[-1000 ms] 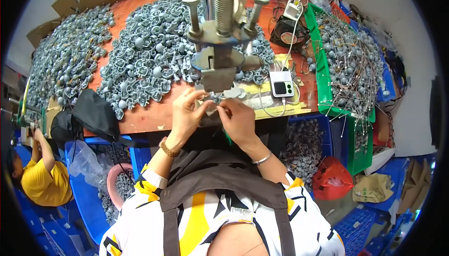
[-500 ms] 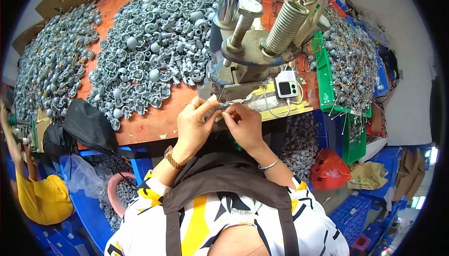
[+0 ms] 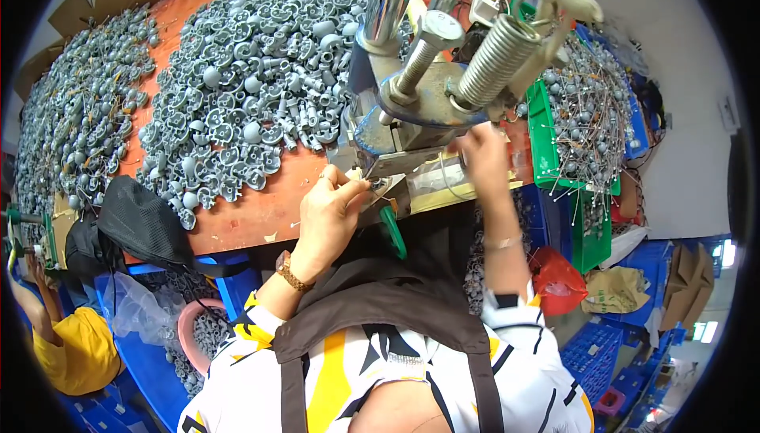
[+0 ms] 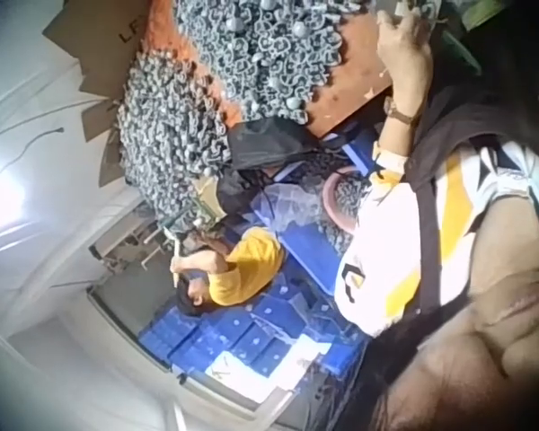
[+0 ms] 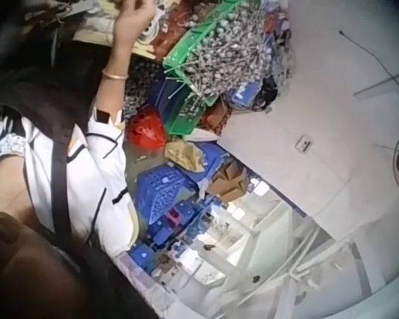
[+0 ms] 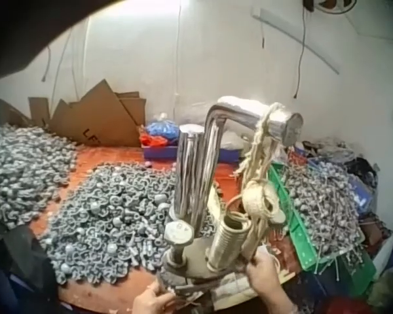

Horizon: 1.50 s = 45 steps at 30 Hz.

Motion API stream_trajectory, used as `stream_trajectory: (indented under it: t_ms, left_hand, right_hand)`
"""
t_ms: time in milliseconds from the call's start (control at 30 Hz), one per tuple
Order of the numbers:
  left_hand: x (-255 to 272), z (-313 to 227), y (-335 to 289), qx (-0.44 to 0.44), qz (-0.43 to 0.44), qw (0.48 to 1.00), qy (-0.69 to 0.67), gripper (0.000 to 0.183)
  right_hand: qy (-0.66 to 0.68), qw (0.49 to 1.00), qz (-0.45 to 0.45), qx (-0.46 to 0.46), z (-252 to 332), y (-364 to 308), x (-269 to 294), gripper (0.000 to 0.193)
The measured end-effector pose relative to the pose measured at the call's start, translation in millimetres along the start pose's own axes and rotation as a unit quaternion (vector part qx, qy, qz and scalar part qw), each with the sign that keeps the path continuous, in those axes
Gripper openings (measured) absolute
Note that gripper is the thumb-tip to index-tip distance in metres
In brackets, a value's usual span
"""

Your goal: Assembling small metal components using a manual press machine.

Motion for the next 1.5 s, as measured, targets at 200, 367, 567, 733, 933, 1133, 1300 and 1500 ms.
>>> stream_trajectory:
  t_ms: [200, 367, 567, 733, 933, 1133, 1300, 1500]
  left_hand:
    - [-4, -8, -3, 0.013, -0.034, 0.999, 0.023, 0.018]
    - [3, -1, -11, 0.025, -0.048, 0.998, 0.041, 0.021]
    - [-3, -17, -9, -0.021, -0.039, 0.998, 0.045, 0.019]
    - [5, -14, -6, -0.031, 0.003, 0.997, 0.065, 0.023]
    - [9, 11, -7, -0.08, -0.027, 0.989, 0.118, 0.027]
    - [11, 3, -17, -0.157, -0.039, 0.964, 0.21, 0.044]
    - [10, 11, -24, -0.149, -0.044, 0.962, 0.223, 0.052]
    - [2, 14, -27, -0.18, -0.056, 0.959, 0.214, 0.033]
  right_hand:
    - [0.282, 0.957, 0.057, 0.048, 48, 128, -44, 0.036]
    - [0.107, 0.955, -0.032, 0.274, 169, 65, -17, 0.038]
    - [-0.114, 0.904, 0.067, 0.407, 136, -113, 11, 0.031]
    - [-0.17, 0.869, 0.097, 0.453, 166, -84, 26, 0.031]
    - [-0.023, 0.936, -0.266, 0.228, 89, 37, 77, 0.028]
    - [-0.401, 0.902, -0.146, 0.069, -86, 109, 167, 0.04]
    - [-0.438, 0.897, -0.066, 0.005, -195, 164, 233, 0.034]
    - [-0.482, 0.875, -0.027, 0.023, -234, 206, 300, 0.036]
Point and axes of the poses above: each hand's wrist, its own y-axis towards the middle knuckle, its own x-axis out of the back of the hand, z = x × y, the point moved 5 cm from there along y, towards the middle knuckle, and after that the axes turned 11 degrees about x, right-handed, at the moved point
